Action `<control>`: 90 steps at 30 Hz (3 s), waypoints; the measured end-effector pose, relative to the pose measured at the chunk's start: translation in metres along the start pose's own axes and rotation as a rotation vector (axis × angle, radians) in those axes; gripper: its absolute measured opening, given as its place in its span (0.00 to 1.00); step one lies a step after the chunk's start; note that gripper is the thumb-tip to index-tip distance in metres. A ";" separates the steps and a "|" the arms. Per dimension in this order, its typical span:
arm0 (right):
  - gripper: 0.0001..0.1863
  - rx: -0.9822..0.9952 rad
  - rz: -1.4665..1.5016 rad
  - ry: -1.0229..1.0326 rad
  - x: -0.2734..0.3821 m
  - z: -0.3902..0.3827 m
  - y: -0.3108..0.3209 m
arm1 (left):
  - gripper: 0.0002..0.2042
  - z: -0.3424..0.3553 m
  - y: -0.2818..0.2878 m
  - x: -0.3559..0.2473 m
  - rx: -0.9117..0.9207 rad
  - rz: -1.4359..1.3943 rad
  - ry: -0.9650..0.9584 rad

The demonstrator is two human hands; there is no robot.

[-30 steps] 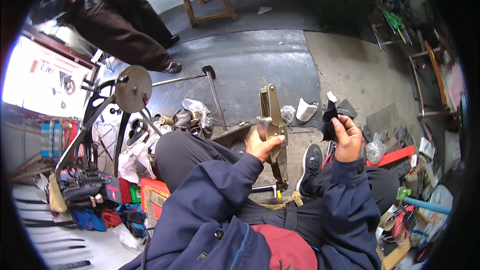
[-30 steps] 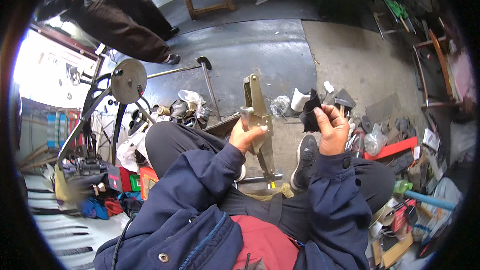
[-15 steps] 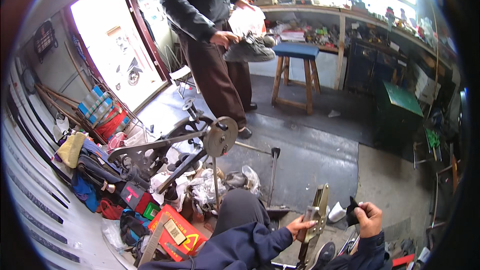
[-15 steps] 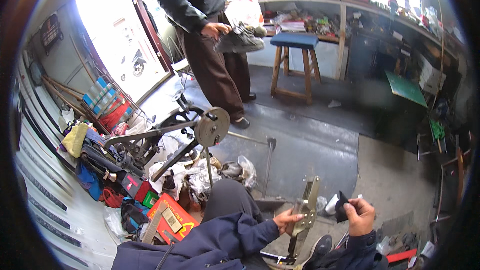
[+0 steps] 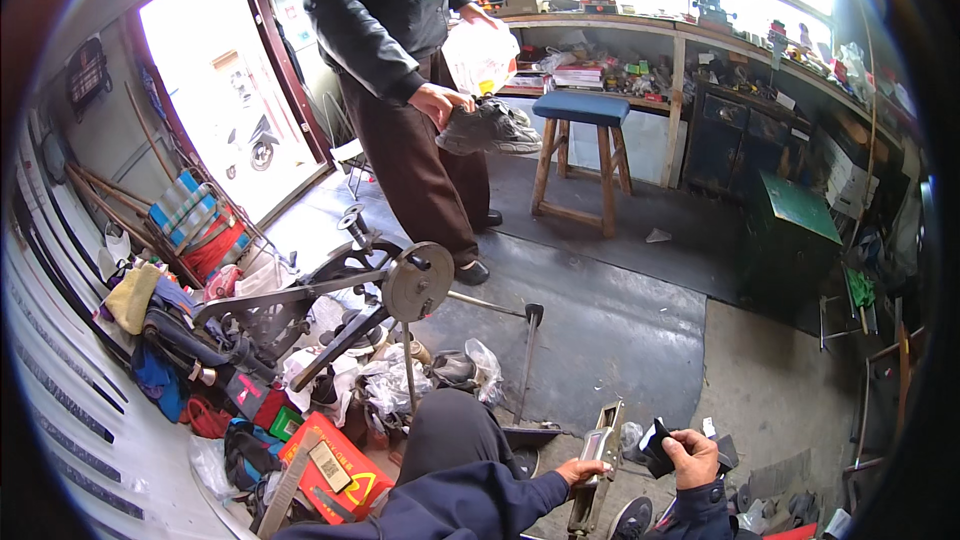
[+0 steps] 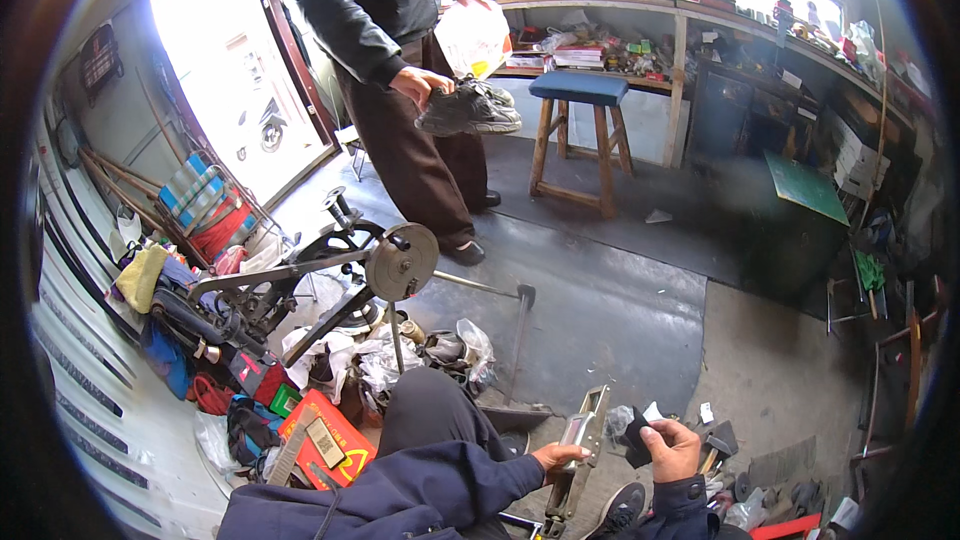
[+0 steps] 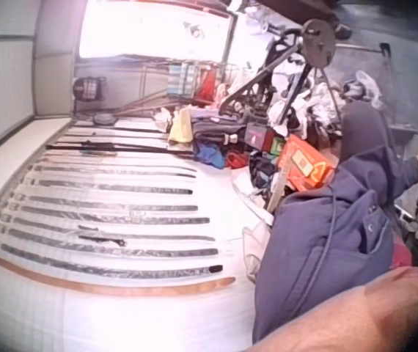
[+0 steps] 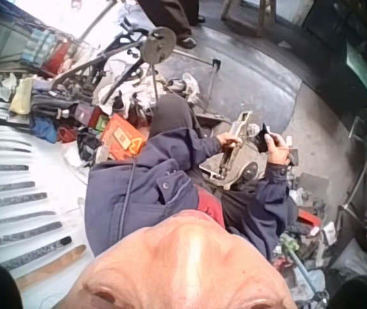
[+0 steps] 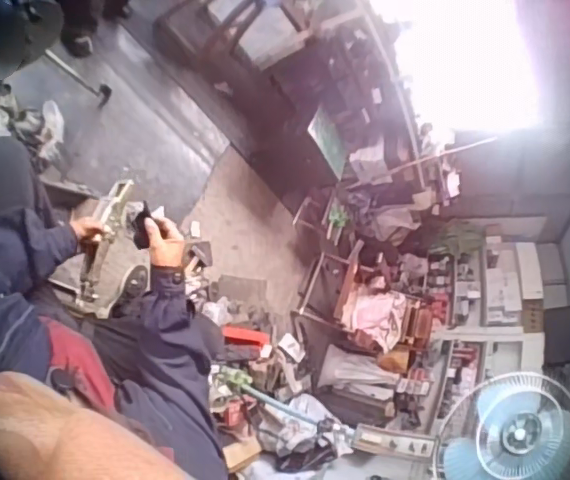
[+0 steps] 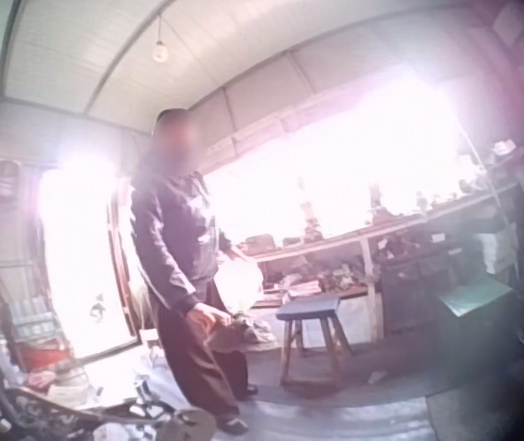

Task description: The person sits on the floor in a workshop and uses a metal tool to scrape and clean the sole of a dark sneaker. They repeatedly rub the tool along the sole surface and inspect the shoe during the process.

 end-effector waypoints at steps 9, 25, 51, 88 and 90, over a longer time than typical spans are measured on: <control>0.09 -0.195 -0.355 0.087 -0.024 0.002 0.015 | 0.14 0.007 0.003 0.017 0.060 0.483 -0.079; 0.06 -0.391 -0.860 0.378 -0.010 0.023 -0.015 | 0.45 -0.027 -0.069 -0.039 -0.064 1.039 -0.125; 0.06 -0.053 -0.577 -0.139 -0.061 0.058 -0.018 | 0.45 -0.029 -0.049 -0.036 -0.094 1.103 -0.156; 0.05 -0.330 -0.003 -0.189 -0.044 0.041 0.074 | 0.45 -0.009 -0.015 -0.021 -0.192 1.001 -0.089; 0.05 -0.364 0.004 -0.250 -0.061 0.038 0.084 | 0.38 -0.004 -0.009 -0.015 -0.225 0.945 -0.128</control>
Point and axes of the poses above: each hand's wrist, its own z-axis towards the middle knuckle, its own y-axis out of the back of the hand, x = y × z, the point moved 5 cm from there along z, towards the middle knuckle, and after that the axes turned 11 degrees about -y, right-handed, at the moved point
